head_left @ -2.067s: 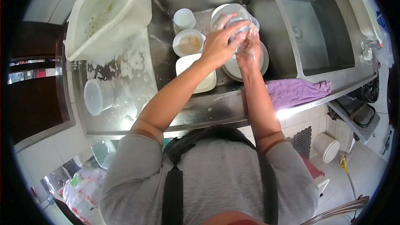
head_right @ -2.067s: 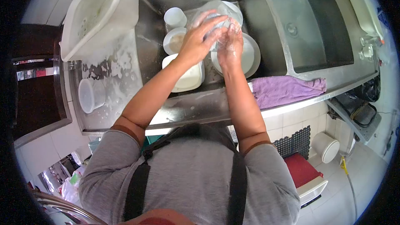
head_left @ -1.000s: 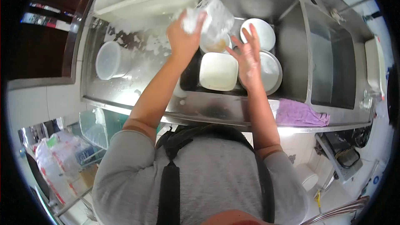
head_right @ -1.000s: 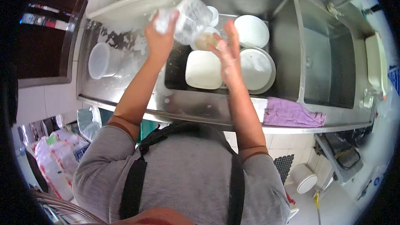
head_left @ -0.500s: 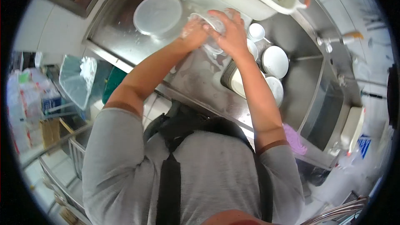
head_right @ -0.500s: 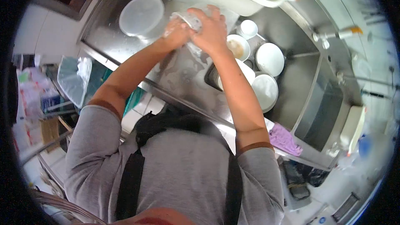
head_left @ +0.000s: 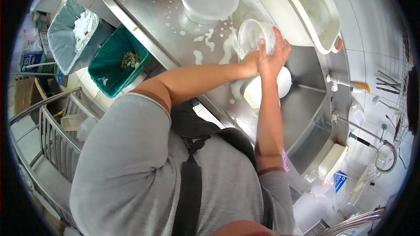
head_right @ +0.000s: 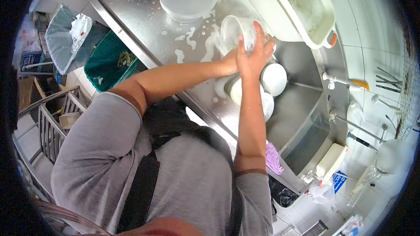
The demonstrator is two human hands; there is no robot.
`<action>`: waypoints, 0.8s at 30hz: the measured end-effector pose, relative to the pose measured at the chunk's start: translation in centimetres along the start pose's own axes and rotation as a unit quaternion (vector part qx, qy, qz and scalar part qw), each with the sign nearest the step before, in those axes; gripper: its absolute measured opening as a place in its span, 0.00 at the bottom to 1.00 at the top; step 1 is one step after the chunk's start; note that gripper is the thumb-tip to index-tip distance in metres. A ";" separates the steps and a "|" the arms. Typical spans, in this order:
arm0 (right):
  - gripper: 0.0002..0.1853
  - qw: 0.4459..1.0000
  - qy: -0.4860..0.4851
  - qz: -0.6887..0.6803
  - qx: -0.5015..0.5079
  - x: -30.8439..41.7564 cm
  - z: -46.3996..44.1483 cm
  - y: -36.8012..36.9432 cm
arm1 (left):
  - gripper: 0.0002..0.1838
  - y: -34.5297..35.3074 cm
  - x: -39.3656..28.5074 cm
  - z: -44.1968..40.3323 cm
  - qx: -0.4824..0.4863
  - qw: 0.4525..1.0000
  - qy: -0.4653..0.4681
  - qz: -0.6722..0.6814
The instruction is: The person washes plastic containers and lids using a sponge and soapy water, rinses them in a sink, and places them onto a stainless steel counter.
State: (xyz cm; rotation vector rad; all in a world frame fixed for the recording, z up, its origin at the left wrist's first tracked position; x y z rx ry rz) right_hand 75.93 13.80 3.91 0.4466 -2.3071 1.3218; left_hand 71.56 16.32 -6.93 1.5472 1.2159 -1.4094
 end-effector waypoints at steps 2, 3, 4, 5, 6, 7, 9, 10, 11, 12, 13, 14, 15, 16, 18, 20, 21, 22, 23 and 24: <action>0.36 0.996 -0.011 0.082 0.042 -0.4 0.2 0.2 | 0.20 -1.0 -0.2 -0.2 0.024 0.981 0.084 -0.171; 0.36 0.995 -0.007 0.087 0.046 0.4 0.3 -0.6 | 0.20 -0.5 0.9 -1.1 0.084 0.888 0.192 -0.410; 0.39 0.995 0.031 0.023 0.087 1.2 0.0 -0.8 | 0.21 -1.7 -0.3 -2.9 0.098 0.888 0.271 -0.357; 0.42 0.989 0.068 -0.042 0.128 1.5 0.0 -0.5 | 0.21 -2.7 -1.7 -3.1 0.097 0.888 0.273 -0.356; 0.49 0.987 0.030 -0.130 0.086 0.7 0.9 -0.5 | 0.23 -3.9 -1.9 -3.5 0.108 0.905 0.199 -0.359; 0.49 0.988 0.025 -0.130 0.085 -0.8 2.4 0.8 | 0.24 -4.7 -1.7 -3.7 0.116 0.917 0.125 -0.362; 0.52 0.970 -0.002 -0.244 0.016 -2.3 5.4 2.1 | 0.26 -3.4 -1.6 -2.9 0.142 0.925 0.089 -0.342; 0.50 0.988 -0.020 -0.150 -0.019 -2.1 5.8 1.8 | 0.26 -2.0 -0.6 -2.2 0.146 0.962 0.049 -0.227; 0.50 0.988 -0.019 -0.150 -0.018 -2.2 5.4 1.6 | 0.26 -0.6 0.3 -1.7 0.146 0.983 0.010 -0.111; 0.48 0.994 -0.024 -0.110 -0.003 -1.2 4.0 1.1 | 0.26 0.5 1.5 -1.5 0.142 0.990 -0.028 0.004; 0.46 0.997 -0.028 -0.067 0.013 0.0 2.7 0.7 | 0.25 1.5 2.5 -1.2 0.136 0.981 -0.066 0.121; 0.38 0.999 -0.030 0.002 0.012 1.0 1.6 0.5 | 0.25 2.1 3.0 -0.8 0.133 0.957 -0.105 0.236; 0.38 1.000 -0.025 0.004 0.012 1.7 0.6 -0.2 | 0.25 0.8 3.2 -1.0 0.137 0.956 -0.108 0.237; 0.35 0.998 0.020 0.026 0.061 1.6 -0.3 -0.1 | 0.26 -2.6 0.6 -1.8 0.126 0.979 0.124 -0.099; 0.30 0.991 0.070 0.039 0.107 1.6 -1.2 0.4 | 0.26 -3.6 -3.5 -1.3 0.092 0.836 0.341 -0.420; 0.31 0.990 0.100 0.031 0.091 0.8 -1.2 0.6 | 0.28 -3.6 -2.4 -2.4 0.142 0.876 0.056 -0.458; 0.32 0.988 0.129 0.022 0.077 -0.1 -1.3 0.9 | 0.28 -1.9 -2.9 -2.1 0.138 0.876 0.057 -0.459; 0.32 0.989 0.126 0.021 0.074 -1.2 -1.4 1.5 | 0.26 -0.4 -3.0 -1.8 0.078 0.986 -0.003 -0.147; 0.32 0.965 0.221 -0.134 0.039 -4.4 -0.9 1.8 | 0.23 -0.1 -2.4 -1.6 0.012 0.981 -0.065 0.185; 0.33 0.907 0.310 -0.285 0.003 -6.4 -0.1 2.3 | 0.23 -0.6 -2.7 -2.1 0.012 0.980 -0.066 0.186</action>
Point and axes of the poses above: each hand's wrist, its own z-axis away from the middle knuckle, its own y-axis out of the palm, x = y × z, the point moved 9 cm from there along -z, towards the middle knuckle, and after that the axes turned 5 degrees about -x, right-handed, at the moved point
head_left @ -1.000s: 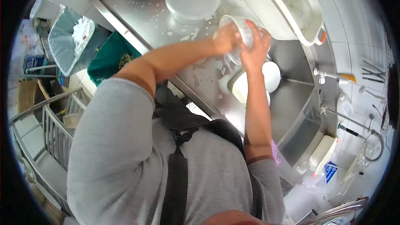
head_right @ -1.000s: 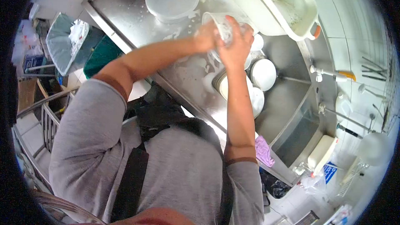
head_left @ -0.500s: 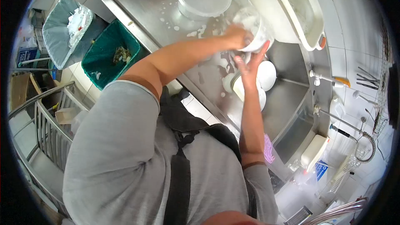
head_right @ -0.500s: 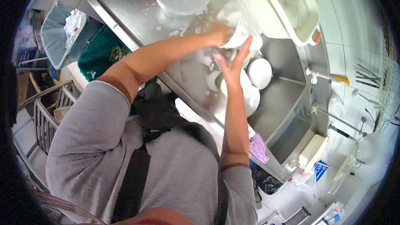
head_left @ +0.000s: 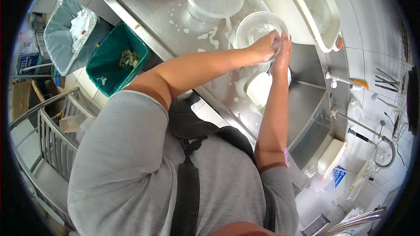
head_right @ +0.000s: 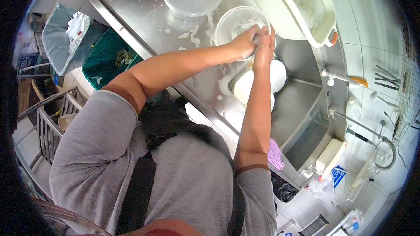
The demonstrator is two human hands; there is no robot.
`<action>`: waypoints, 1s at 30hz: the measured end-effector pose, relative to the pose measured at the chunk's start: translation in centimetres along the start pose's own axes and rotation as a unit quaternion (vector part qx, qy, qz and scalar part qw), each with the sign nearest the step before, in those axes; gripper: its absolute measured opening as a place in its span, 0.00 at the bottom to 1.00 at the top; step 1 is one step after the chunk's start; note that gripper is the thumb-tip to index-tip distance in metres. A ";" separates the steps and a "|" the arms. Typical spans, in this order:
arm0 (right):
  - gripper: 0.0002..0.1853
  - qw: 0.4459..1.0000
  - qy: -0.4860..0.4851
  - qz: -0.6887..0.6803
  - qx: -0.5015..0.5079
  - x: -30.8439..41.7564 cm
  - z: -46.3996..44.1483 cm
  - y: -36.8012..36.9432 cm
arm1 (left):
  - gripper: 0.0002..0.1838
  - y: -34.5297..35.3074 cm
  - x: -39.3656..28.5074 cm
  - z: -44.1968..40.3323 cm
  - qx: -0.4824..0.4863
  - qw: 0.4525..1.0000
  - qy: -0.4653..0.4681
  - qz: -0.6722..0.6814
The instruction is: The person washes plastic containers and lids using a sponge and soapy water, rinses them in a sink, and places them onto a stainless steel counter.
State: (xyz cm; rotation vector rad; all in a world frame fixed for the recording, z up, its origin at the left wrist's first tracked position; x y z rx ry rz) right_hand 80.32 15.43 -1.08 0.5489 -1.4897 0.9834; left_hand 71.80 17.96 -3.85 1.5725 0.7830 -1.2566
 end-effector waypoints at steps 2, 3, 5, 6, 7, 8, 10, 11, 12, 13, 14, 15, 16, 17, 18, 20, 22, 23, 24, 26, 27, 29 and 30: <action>0.34 0.997 -0.062 0.024 0.029 1.2 0.9 0.5 | 0.16 0.3 -4.2 -1.2 0.051 0.902 0.200 -0.381; 0.34 0.989 -0.125 0.046 0.058 2.4 1.9 1.1 | 0.16 -0.6 -4.2 -2.0 0.049 0.901 0.199 -0.381; 0.32 0.991 -0.096 0.083 0.044 3.2 3.2 1.6 | 0.14 -1.1 -2.8 -3.1 0.088 0.764 0.197 -0.608; 0.30 0.971 -0.173 0.164 0.011 4.3 3.5 1.5 | 0.13 -0.7 -1.9 -1.9 0.142 0.716 0.204 -0.652; 0.29 0.937 -0.249 0.243 -0.023 5.4 4.0 1.6 | 0.13 0.1 -1.0 -1.5 0.142 0.716 0.204 -0.652; 0.27 0.935 -0.264 0.234 -0.042 5.2 4.1 1.9 | 0.12 0.4 0.9 -1.4 0.156 0.830 0.096 -0.527; 0.27 0.966 -0.214 0.144 -0.035 3.0 2.4 1.5 | 0.13 0.9 1.8 0.5 0.167 0.909 -0.018 -0.382; 0.27 0.984 -0.166 0.055 -0.026 1.8 1.1 1.1 | 0.13 0.8 0.3 1.4 0.123 0.972 -0.041 -0.195; 0.26 0.993 -0.120 0.011 -0.022 1.3 0.5 0.9 | 0.13 0.5 -1.3 2.2 0.078 0.995 -0.062 0.001; 0.26 0.993 -0.118 0.014 -0.026 1.3 0.4 0.2 | 0.15 0.1 -1.8 2.9 0.030 0.975 -0.087 0.200; 0.27 0.994 -0.022 -0.103 -0.013 -0.1 -0.2 -0.4 | 0.16 -0.1 -1.2 2.7 0.042 0.999 -0.008 0.010; 0.27 0.973 0.071 -0.220 0.000 -1.1 -0.5 -0.2 | 0.16 -0.7 -1.9 3.0 0.045 0.999 -0.005 0.011; 0.29 0.976 0.068 -0.207 -0.022 -0.4 -0.1 -0.5 | 0.17 -0.8 -3.1 3.6 0.078 0.994 0.027 -0.073; 0.29 0.976 0.068 -0.207 -0.026 0.0 0.4 -0.3 | 0.18 -0.5 -3.9 4.1 0.108 0.980 0.059 -0.155; 0.29 0.957 0.127 -0.261 0.000 -0.5 1.0 0.8 | 0.19 -1.1 -5.0 3.4 0.063 0.988 0.089 -0.112; 0.30 0.929 0.155 -0.334 0.028 -1.0 1.9 2.3 | 0.17 -1.4 -5.1 2.1 0.036 0.994 0.054 -0.091; 0.30 0.925 0.165 -0.338 0.050 -0.2 2.4 2.4 | 0.15 -1.5 -4.3 1.8 0.042 0.993 0.020 -0.108; 0.30 0.920 0.172 -0.345 0.070 0.2 2.5 2.6 | 0.15 -1.7 -4.2 2.0 0.041 0.993 0.020 -0.108; 0.30 0.923 0.209 -0.320 0.046 -0.8 2.4 1.9 | 0.14 -1.4 -4.2 2.5 0.073 0.983 0.016 -0.168; 0.31 0.933 0.191 -0.303 0.043 -1.4 2.2 1.8 | 0.13 -0.9 -4.1 2.4 0.107 0.968 0.013 -0.225; 0.32 0.942 0.174 -0.285 0.042 -1.3 2.5 2.0 | 0.13 -1.2 -4.3 1.6 0.090 0.975 0.017 -0.204; 0.32 0.938 0.120 -0.318 0.074 -0.1 3.6 3.3 | 0.13 -1.2 -4.5 0.7 0.071 0.980 0.023 -0.183; 0.32 0.940 0.115 -0.321 0.033 0.0 4.1 3.0 | 0.12 -1.8 -3.8 0.5 0.016 0.996 -0.027 -0.085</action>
Point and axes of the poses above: each hand's wrist, its own z-axis away from the middle knuckle, its own y-axis out of the palm, x = y × z, the point moved 9 cm from there along -z, towards the middle knuckle, and after that the axes turned 5 degrees about -x, right-handed, at the moved point
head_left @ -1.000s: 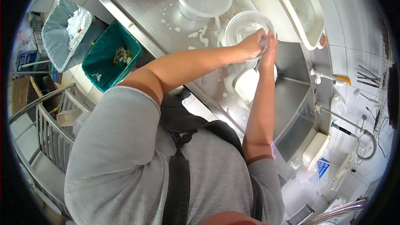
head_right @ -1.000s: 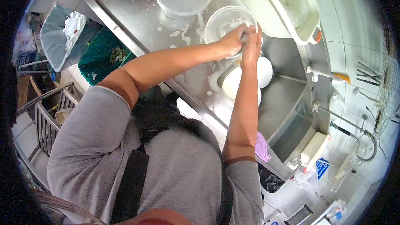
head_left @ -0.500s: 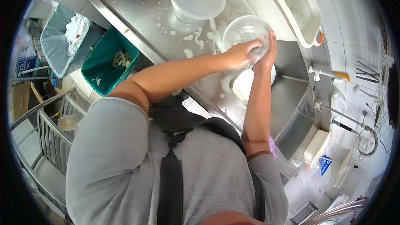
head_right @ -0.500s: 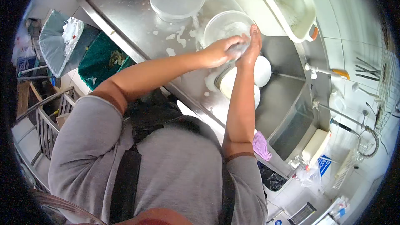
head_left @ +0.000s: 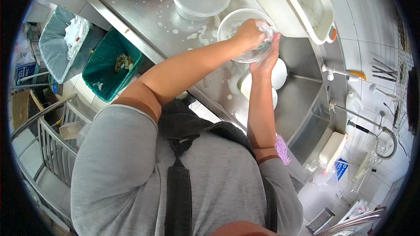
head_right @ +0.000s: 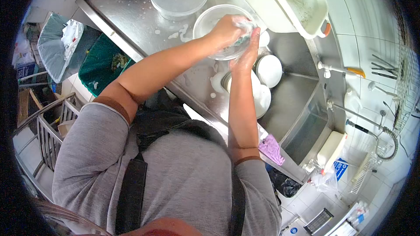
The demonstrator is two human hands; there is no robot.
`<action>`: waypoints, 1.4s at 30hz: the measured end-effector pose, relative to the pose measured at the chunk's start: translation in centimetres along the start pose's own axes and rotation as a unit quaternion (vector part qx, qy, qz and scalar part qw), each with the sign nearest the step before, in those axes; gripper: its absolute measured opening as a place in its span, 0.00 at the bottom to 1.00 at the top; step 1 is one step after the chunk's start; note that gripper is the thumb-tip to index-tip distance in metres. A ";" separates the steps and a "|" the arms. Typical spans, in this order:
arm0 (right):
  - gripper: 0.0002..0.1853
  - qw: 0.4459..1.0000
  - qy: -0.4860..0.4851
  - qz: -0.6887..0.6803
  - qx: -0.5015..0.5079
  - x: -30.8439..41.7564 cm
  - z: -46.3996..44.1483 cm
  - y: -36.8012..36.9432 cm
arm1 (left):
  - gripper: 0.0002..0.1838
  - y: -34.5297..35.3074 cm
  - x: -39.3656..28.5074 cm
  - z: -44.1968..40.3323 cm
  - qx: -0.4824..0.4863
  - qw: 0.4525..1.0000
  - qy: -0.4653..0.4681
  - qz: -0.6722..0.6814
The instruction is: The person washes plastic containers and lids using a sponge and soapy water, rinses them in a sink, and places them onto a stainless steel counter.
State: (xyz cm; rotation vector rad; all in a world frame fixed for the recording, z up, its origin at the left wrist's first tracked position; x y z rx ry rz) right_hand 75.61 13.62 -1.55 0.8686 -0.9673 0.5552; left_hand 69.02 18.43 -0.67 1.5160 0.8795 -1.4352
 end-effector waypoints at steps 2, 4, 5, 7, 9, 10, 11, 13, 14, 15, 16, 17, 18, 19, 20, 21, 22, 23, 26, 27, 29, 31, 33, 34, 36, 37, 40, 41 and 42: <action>0.31 1.000 -0.009 -0.010 0.020 0.4 0.1 -0.1 | 0.12 0.1 0.8 0.0 -0.040 0.995 -0.007 0.089; 0.31 0.999 0.008 -0.011 0.051 1.0 0.0 -0.2 | 0.11 0.5 0.4 0.5 -0.003 0.999 -0.026 0.034; 0.32 0.996 0.024 -0.012 0.082 0.9 0.2 0.2 | 0.11 1.0 0.4 0.7 0.035 0.998 -0.044 -0.022; 0.33 0.998 -0.039 0.032 0.023 -0.2 0.8 -0.8 | 0.10 -0.2 0.5 0.1 -0.055 0.987 -0.104 0.108; 0.35 0.991 -0.102 0.076 -0.028 0.4 1.1 -1.5 | 0.10 -2.4 1.0 -0.6 -0.149 0.948 -0.155 0.235; 0.37 0.990 -0.081 0.115 -0.012 0.1 1.8 -1.5 | 0.10 -2.5 0.6 -0.6 -0.079 0.956 -0.161 0.233; 0.38 0.986 -0.061 0.153 0.004 -0.1 2.4 -1.7 | 0.10 -2.1 0.4 -0.6 -0.007 0.959 -0.165 0.230; 0.39 0.988 -0.018 0.155 0.014 0.7 1.7 -2.9 | 0.11 -0.9 1.5 -0.3 0.065 0.954 -0.194 0.220; 0.39 0.983 0.014 0.176 0.055 0.6 1.5 -2.6 | 0.11 -0.1 1.7 0.2 0.113 0.963 -0.187 0.157; 0.40 0.974 0.045 0.198 0.097 0.3 1.3 -2.3 | 0.12 0.7 1.7 0.8 0.160 0.966 -0.177 0.094; 0.41 0.968 0.063 0.221 0.099 -0.7 0.4 -3.0 | 0.11 0.6 1.3 1.0 0.146 0.964 -0.190 0.116; 0.41 0.968 0.061 0.221 0.101 -1.1 0.4 -3.2 | 0.11 0.7 1.4 0.6 0.146 0.965 -0.187 0.116; 0.42 0.961 0.005 0.257 0.103 -0.8 1.4 -2.3 | 0.12 -0.8 2.1 -0.6 0.029 0.965 -0.184 0.186; 0.43 0.950 -0.047 0.292 0.104 -0.6 2.9 -1.4 | 0.13 -2.5 2.5 -0.7 -0.088 0.946 -0.180 0.254; 0.45 0.937 -0.049 0.334 0.088 -1.0 4.0 -0.9 | 0.21 -2.9 3.5 -0.4 -0.129 0.918 -0.222 0.303; 0.45 0.937 -0.049 0.333 0.089 -1.5 3.5 -1.2 | 0.21 -2.1 3.6 0.1 -0.130 0.918 -0.221 0.303; 0.43 0.948 -0.094 0.297 0.062 -1.3 2.3 -2.2 | 0.25 -0.5 3.6 1.1 -0.141 0.927 -0.200 0.284; 0.40 0.962 -0.080 0.259 0.040 -1.0 1.3 -3.2 | 0.29 0.3 4.2 1.7 -0.154 0.935 -0.178 0.266; 0.33 0.970 -0.093 0.226 0.002 2.6 0.0 -4.2 | 0.29 4.9 4.2 5.5 0.235 0.958 0.033 -0.159; 0.31 0.954 -0.127 0.273 0.010 4.3 0.7 -3.2 | 0.29 3.5 2.7 5.1 0.231 0.959 0.033 -0.160; 0.31 0.941 -0.161 0.297 0.028 4.4 0.7 -1.9 | 0.25 2.0 2.5 3.6 0.265 0.750 0.162 -0.585; 0.31 0.926 -0.198 0.319 0.044 4.5 0.3 -0.8 | 0.22 1.8 4.0 1.0 0.158 0.813 0.190 -0.527; 0.29 0.973 -0.112 0.199 -0.041 2.4 -1.7 -2.8 | 0.22 2.7 5.0 2.0 0.210 0.878 0.009 -0.430; 0.30 0.991 -0.025 0.119 -0.057 0.1 -3.2 -3.7 | 0.22 2.2 3.5 2.1 0.194 0.910 0.028 -0.366; 0.32 0.989 -0.010 0.140 -0.045 0.4 -3.4 -3.3 | 0.23 -0.9 -1.5 1.3 0.144 0.907 0.079 -0.388; 0.34 0.986 0.008 0.162 -0.037 0.5 -2.9 -2.8 | 0.24 -3.0 -5.3 1.1 0.097 0.900 0.127 -0.405; 0.40 0.984 0.036 0.158 -0.075 0.0 -5.1 -4.5 | 0.29 -11.0 -10.1 -2.3 -0.032 0.878 0.180 -0.442; 0.42 0.984 0.035 0.156 -0.076 0.2 -5.2 -4.0 | 0.30 -13.2 -10.2 -2.9 -0.033 0.851 0.196 -0.486; 0.44 0.967 -0.033 0.222 -0.121 1.8 -3.9 -3.7 | 0.30 -14.2 -9.7 -1.8 -0.034 0.850 0.197 -0.487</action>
Point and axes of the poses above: each hand's wrist, its own z-axis away from the middle knuckle, its own y-axis out of the palm, x = y × z, the point moved 9 cm from there along -z, towards the middle knuckle, and after that the axes turned 5 degrees about -x, right-handed, at the moved point
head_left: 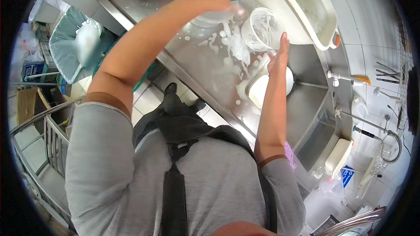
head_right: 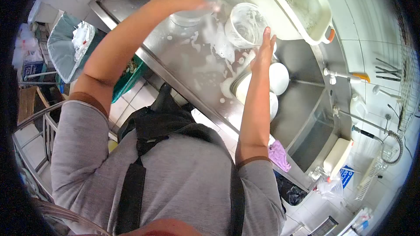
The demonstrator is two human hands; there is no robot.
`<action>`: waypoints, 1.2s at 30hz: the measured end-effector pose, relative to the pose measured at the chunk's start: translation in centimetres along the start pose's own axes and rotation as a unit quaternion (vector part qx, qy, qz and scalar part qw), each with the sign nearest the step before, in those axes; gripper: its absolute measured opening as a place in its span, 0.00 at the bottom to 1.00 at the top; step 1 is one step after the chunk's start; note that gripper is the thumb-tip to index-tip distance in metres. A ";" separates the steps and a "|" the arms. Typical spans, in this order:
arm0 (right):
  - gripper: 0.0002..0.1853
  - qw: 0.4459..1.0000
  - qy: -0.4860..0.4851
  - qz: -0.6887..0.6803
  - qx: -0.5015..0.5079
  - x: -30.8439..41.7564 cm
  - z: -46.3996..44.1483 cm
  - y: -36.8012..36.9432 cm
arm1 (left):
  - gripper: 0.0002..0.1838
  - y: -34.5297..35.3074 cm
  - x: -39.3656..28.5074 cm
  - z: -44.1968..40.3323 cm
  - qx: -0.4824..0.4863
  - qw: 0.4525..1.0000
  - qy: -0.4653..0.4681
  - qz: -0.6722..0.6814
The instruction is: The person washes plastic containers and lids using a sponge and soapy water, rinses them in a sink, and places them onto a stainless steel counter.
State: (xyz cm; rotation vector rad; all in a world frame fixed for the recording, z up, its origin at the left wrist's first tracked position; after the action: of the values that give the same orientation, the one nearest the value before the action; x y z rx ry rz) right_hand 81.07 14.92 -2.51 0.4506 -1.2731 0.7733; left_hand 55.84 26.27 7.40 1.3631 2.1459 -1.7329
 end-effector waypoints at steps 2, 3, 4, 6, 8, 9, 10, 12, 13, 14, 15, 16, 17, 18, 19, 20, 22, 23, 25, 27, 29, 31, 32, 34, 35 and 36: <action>0.42 0.974 -0.188 0.094 -0.090 2.3 2.5 -1.1 | 0.30 1.0 0.3 3.1 0.046 0.979 0.053 -0.191; 0.40 0.896 -0.362 0.186 -0.179 4.7 5.8 -1.6 | 0.30 1.4 0.5 4.2 0.060 0.963 0.073 -0.253; 0.36 0.881 -0.405 0.196 -0.145 5.4 9.1 -0.5 | 0.29 1.6 0.2 5.0 0.048 0.966 0.102 -0.231; 0.33 0.880 -0.465 0.101 -0.011 3.0 13.1 2.3 | 0.28 1.8 -0.1 6.8 0.038 0.968 0.133 -0.208; 0.40 0.891 -0.410 0.068 0.183 -0.7 15.0 5.7 | 0.26 1.9 -1.3 8.2 0.045 0.953 0.226 -0.199; 0.40 0.891 -0.411 0.067 0.180 -0.6 15.8 6.5 | 0.26 1.4 -2.0 8.5 0.045 0.952 0.229 -0.200; 0.43 0.921 -0.317 -0.017 0.227 -1.1 15.9 7.7 | 0.24 -0.5 -3.0 8.5 -0.010 0.967 0.209 -0.143; 0.52 0.947 -0.084 -0.171 0.257 -4.3 14.0 9.0 | 0.21 -2.6 -4.7 8.4 -0.062 0.976 0.190 -0.085; 0.52 0.948 -0.083 -0.172 0.255 -3.8 13.8 9.0 | 0.18 -3.7 -5.1 8.1 -0.095 0.983 0.147 0.054; 0.52 0.922 -0.009 -0.262 0.284 -3.6 13.8 9.6 | 0.15 -4.7 -4.7 8.0 -0.127 0.968 0.101 0.191; 0.52 0.883 0.064 -0.348 0.310 -3.4 13.6 10.1 | 0.15 -4.9 -5.0 8.4 -0.126 0.968 0.104 0.191; 0.52 0.877 0.083 -0.350 0.318 -3.2 13.3 10.2 | 0.13 -5.3 -5.3 8.9 -0.145 0.961 0.117 0.202; 0.52 0.878 0.082 -0.351 0.316 -2.8 13.4 10.2 | 0.12 -5.7 -5.5 9.3 -0.164 0.954 0.128 0.214; 0.51 0.886 0.080 -0.341 0.303 -1.4 13.9 10.2 | 0.12 -5.7 -5.3 9.4 -0.162 0.954 0.129 0.215; 0.50 0.895 0.077 -0.331 0.289 -0.5 14.4 10.1 | 0.12 -5.9 -4.7 9.6 -0.180 0.949 0.112 0.233; 0.50 0.895 0.077 -0.332 0.287 -0.1 14.9 10.3 | 0.11 -6.2 -4.1 9.8 -0.200 0.943 0.095 0.250; 0.48 0.923 0.022 -0.306 0.232 0.6 15.1 9.9 | 0.12 -6.5 -3.5 10.0 -0.220 0.934 0.086 0.269; 0.48 0.923 0.021 -0.306 0.231 0.6 15.1 10.1 | 0.13 -6.8 -3.1 10.1 -0.240 0.925 0.076 0.286; 0.49 0.939 -0.027 -0.290 0.185 0.7 14.7 9.5 | 0.14 -6.6 -2.0 10.0 -0.229 0.909 0.024 0.347; 0.49 0.941 -0.010 -0.286 0.178 -0.1 14.3 8.9 | 0.14 -6.5 -0.6 9.7 -0.215 0.888 -0.028 0.407; 0.50 0.944 0.009 -0.281 0.172 -0.7 14.3 8.5 | 0.16 -4.8 1.2 8.8 -0.064 0.863 -0.114 0.488; 0.54 0.949 0.002 -0.260 0.180 -0.7 14.7 8.6 | 0.17 -4.8 0.8 8.9 -0.025 0.861 -0.105 0.497; 0.54 0.949 0.002 -0.260 0.180 -0.8 14.8 8.6 | 0.17 -4.9 0.5 8.9 -0.019 0.863 -0.101 0.495; 0.52 0.956 -0.043 -0.224 0.185 -0.4 14.9 8.6 | 0.18 -4.9 0.4 8.9 -0.011 0.864 -0.097 0.494; 0.52 0.956 -0.043 -0.225 0.184 -0.2 14.9 8.6 | 0.19 -5.0 0.3 8.9 -0.006 0.885 -0.077 0.459; 0.52 0.961 -0.065 -0.202 0.179 0.3 15.0 8.6 | 0.20 -5.1 0.1 9.0 -0.001 0.904 -0.056 0.425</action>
State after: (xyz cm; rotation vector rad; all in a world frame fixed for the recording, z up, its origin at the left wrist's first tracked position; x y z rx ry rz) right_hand 64.67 10.41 0.69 1.0360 -1.1089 0.6303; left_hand 48.36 19.18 7.93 1.7565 1.1649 -1.3730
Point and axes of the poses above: each hand's wrist, its own z-axis away from the middle knuckle, its own y-axis out of the palm, x = y × z, the point moved 9 cm from there along -z, towards the middle knuckle, and after that the axes turned 5 degrees about -x, right-handed, at the moved point
